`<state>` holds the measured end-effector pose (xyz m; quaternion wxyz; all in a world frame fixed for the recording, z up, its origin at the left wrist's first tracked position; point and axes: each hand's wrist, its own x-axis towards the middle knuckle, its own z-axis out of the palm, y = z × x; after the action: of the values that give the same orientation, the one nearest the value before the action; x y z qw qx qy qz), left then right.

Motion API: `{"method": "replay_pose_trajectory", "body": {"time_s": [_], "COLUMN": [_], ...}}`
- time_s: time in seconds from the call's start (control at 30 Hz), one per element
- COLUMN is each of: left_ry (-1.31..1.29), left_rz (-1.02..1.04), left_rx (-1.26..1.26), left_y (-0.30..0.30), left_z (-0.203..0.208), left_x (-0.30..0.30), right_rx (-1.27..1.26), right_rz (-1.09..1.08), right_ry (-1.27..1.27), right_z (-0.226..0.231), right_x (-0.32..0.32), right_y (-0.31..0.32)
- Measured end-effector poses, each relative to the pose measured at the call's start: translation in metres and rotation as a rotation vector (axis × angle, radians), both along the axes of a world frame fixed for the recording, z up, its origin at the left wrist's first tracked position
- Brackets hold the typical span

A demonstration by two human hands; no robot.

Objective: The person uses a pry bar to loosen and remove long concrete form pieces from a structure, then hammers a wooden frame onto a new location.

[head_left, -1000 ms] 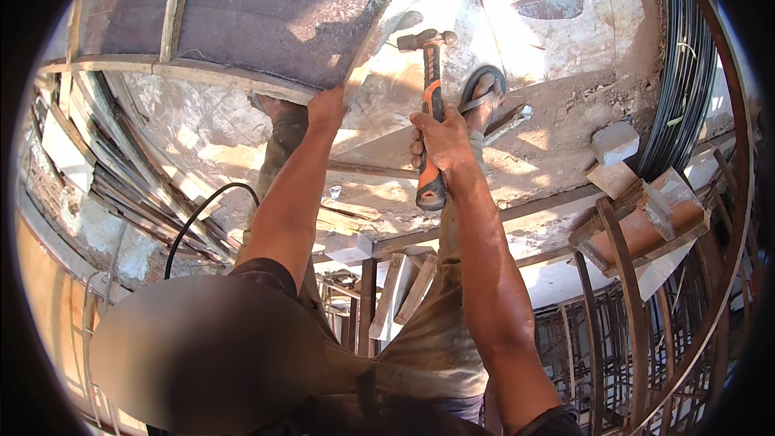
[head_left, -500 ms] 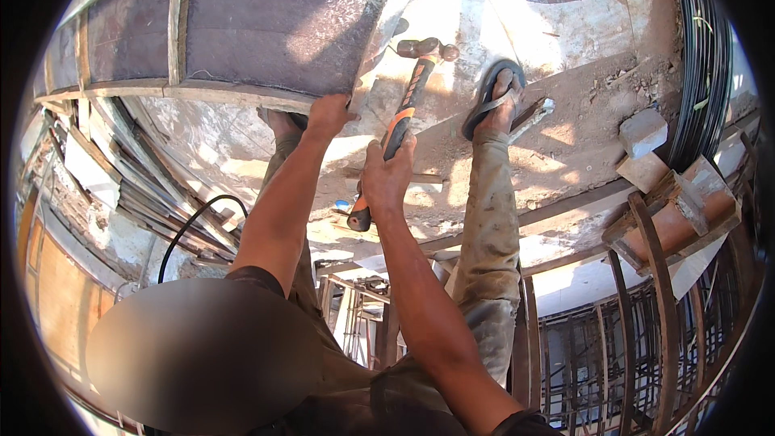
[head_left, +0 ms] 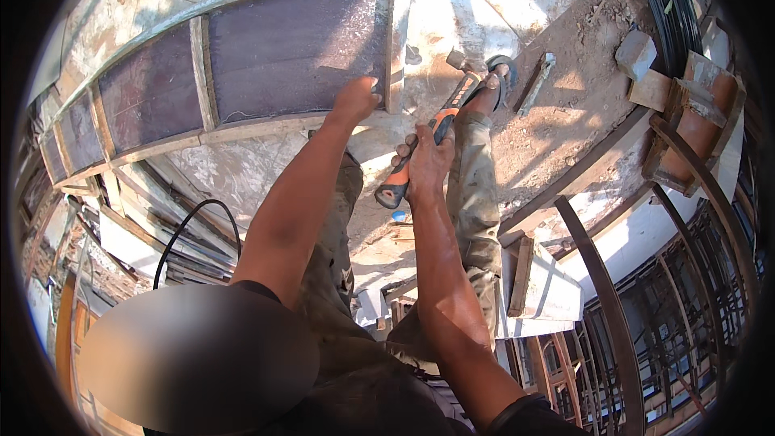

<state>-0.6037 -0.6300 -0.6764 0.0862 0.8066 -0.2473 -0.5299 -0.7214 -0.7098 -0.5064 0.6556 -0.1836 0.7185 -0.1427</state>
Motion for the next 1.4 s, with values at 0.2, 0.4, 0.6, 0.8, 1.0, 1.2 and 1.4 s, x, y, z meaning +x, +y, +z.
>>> {"method": "replay_pose_trajectory", "body": {"time_s": [0.2, 0.4, 0.6, 0.8, 1.0, 1.2, 1.4], "left_ry": [-0.182, -0.311, -0.397, -0.451, -0.532, -0.458, -0.445], "left_rz": [-0.413, -0.504, -0.393, -0.379, -0.478, -0.553, -0.654], "left_rx": [-0.093, 0.1, 0.019, 0.104, 0.193, -0.035, -0.217], "left_y": [0.075, 0.113, 0.101, 0.107, 0.091, 0.068, 0.051], "left_z": [0.013, -0.006, -0.04, -0.061, -0.046, -0.053, -0.08], "left_x": [0.025, -0.033, -0.062, -0.067, -0.082, -0.069, -0.071], "right_rx": [0.325, 0.231, 0.224, 0.358, 0.301, -0.191, -0.456], "right_rz": [-0.26, -0.254, -0.37, -0.129, 0.361, 1.185, 1.245], "right_ry": [-0.204, -0.397, -0.249, -0.347, -0.399, 0.115, 0.249], "right_z": [-0.016, -0.016, -0.021, -0.043, -0.074, -0.093, -0.162], "right_x": [0.034, 0.015, -0.001, -0.024, -0.133, -0.19, -0.248], "right_y": [0.006, 0.01, 0.01, -0.001, -0.045, -0.094, -0.098]}}
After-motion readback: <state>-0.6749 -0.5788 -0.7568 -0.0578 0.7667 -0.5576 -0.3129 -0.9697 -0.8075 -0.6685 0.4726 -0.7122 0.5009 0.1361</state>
